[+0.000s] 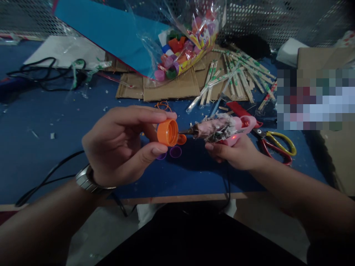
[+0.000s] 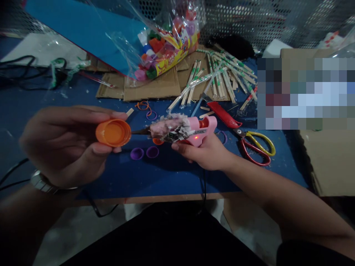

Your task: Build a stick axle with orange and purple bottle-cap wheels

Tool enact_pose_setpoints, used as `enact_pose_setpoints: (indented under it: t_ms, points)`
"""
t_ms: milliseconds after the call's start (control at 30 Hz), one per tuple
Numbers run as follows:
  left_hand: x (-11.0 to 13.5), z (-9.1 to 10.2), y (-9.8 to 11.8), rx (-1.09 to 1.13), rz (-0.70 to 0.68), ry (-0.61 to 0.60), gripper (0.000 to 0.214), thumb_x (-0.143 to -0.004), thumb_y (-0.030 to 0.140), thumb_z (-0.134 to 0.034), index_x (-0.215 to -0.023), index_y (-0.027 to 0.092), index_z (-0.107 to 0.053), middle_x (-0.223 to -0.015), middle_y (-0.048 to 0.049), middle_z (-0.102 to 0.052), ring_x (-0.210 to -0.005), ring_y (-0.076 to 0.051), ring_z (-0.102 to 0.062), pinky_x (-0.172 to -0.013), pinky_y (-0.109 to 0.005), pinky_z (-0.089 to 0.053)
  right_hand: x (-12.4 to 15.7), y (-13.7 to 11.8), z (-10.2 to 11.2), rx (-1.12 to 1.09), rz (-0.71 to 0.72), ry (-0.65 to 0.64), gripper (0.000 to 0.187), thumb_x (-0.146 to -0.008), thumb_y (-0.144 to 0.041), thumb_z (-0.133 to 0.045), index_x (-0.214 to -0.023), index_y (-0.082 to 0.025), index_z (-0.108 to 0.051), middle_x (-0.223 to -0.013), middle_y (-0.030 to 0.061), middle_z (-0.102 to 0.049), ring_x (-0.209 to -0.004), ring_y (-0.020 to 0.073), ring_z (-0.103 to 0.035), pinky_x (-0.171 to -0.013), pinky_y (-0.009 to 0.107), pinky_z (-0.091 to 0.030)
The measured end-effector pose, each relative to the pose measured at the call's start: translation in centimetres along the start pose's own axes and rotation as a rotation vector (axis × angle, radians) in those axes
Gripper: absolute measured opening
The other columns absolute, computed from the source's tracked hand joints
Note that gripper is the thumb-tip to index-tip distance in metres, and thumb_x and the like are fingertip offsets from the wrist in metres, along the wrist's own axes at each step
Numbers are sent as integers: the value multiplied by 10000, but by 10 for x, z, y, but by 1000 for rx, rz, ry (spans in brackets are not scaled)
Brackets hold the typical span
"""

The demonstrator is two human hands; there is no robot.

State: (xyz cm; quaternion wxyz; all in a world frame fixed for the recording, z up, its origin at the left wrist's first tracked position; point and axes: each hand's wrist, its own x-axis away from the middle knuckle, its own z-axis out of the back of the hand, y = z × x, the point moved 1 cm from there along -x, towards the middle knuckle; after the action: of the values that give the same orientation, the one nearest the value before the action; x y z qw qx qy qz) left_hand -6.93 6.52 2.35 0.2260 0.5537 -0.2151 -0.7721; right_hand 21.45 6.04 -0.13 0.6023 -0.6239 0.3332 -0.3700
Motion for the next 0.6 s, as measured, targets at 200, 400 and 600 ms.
enact_pose_setpoints:
  t_ms: [200, 400, 600]
  points:
    - [-2, -2, -1, 32, -56, 15, 509, -943, 265, -920, -1429, 223, -773, -1295, -55, -854, -739, -121, -801, -542, -243, -666, 1, -1, 1, 16, 3, -8, 413, -979, -481, -842, -769, -216, -605, -535, -53, -575, -441, 102, -520, -402, 238, -430]
    - [-3, -3, -1, 37, -44, 4, 503, -957, 273, -906, -1439, 230, -771, -1286, -67, -852, -725, -127, -803, -557, -257, -673, 0, -4, 0, 14, -19, 7, 381, -950, -428, -859, -771, -214, -601, -532, -60, -572, -425, 99, -524, -396, 231, -418]
    - [-3, -4, 1, 52, -38, 24, 509, -954, 274, -910, -1441, 221, -769, -1281, -71, -857, -694, -123, -797, -625, -280, -703, -1, -4, 0, 53, 16, -6, 384, -974, -389, -819, -713, -215, -598, -520, -44, -570, -433, 104, -528, -413, 240, -401]
